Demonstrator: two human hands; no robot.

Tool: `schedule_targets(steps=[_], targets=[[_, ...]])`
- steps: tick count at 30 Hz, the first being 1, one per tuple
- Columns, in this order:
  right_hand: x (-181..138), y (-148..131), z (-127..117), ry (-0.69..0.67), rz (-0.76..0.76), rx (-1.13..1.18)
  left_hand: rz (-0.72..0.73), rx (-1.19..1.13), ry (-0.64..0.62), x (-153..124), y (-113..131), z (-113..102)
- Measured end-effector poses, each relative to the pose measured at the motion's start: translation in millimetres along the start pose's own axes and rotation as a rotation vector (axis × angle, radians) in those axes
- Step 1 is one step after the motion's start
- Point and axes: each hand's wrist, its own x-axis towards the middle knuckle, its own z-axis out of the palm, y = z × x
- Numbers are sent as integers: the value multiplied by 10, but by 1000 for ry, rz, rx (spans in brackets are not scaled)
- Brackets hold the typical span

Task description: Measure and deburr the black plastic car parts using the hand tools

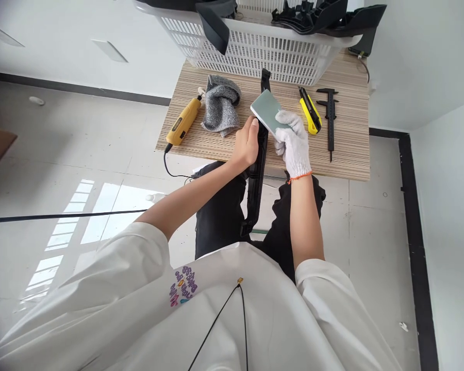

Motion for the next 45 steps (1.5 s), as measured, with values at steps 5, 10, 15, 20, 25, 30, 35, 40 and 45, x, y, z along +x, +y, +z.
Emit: schedule_targets(steps=[5,10,15,20,25,30,35,40,45], targets=[[60,60,-30,4,-39,19,18,25,-10,14,-14,-3],[89,44,-41,43,-45,47,8,20,5,-1,-19,2],[88,5,-28,39,33,11,1,27,12,-3,-23,8],[66,-5,-32,72,32,7,-20,41,32,-6,-26,14],[72,24,-41,82,24,51,41,52,75,12,-97,40],[99,46,-47,37,66,54,87,28,136,50,-184,72],[100,56,-36,44,30,81,101,12,136,79,-227,80],[108,92,-44,68,17,72,97,1,136,72,-202,70],[139,165,-89,41,-5,35,90,-32,135,61,-170,63]])
